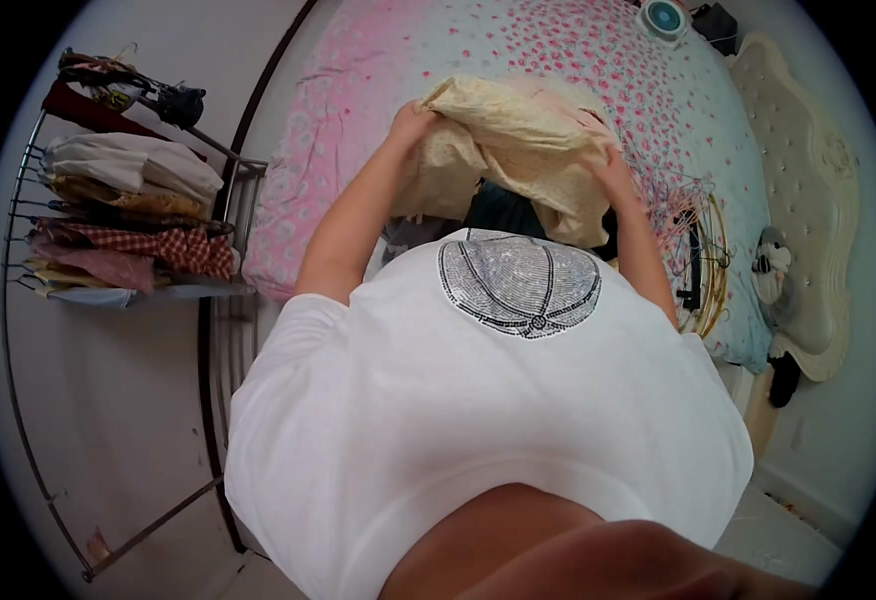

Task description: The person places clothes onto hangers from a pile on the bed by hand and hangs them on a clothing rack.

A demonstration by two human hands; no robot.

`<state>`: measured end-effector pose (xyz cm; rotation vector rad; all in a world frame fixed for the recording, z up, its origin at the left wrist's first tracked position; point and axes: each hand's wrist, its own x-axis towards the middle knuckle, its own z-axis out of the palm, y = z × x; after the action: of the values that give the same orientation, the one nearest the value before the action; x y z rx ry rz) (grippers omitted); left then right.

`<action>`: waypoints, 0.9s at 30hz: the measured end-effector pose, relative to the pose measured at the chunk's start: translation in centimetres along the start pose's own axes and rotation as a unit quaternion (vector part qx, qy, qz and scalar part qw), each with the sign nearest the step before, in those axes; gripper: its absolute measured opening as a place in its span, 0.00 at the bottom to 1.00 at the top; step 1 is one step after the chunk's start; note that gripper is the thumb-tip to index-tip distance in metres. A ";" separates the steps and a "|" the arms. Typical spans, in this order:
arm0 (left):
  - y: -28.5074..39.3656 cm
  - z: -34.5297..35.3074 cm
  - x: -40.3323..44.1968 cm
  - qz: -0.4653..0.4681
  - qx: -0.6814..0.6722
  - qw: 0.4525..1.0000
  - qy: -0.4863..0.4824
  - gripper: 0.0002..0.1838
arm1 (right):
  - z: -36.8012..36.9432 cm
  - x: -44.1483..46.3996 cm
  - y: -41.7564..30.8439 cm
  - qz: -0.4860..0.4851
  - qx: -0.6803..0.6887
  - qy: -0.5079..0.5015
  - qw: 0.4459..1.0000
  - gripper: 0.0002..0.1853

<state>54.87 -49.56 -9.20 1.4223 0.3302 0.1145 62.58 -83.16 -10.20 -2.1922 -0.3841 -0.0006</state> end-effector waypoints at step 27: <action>1.6 8.2 -0.4 0.148 0.398 0.871 -0.248 0.12 | 2.7 -0.3 -0.6 -0.034 -0.048 -0.204 0.977 0.15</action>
<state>57.10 -57.20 -6.68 2.2482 -0.3208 -0.1641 61.76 -80.78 -11.48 -2.2697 -0.7010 0.4074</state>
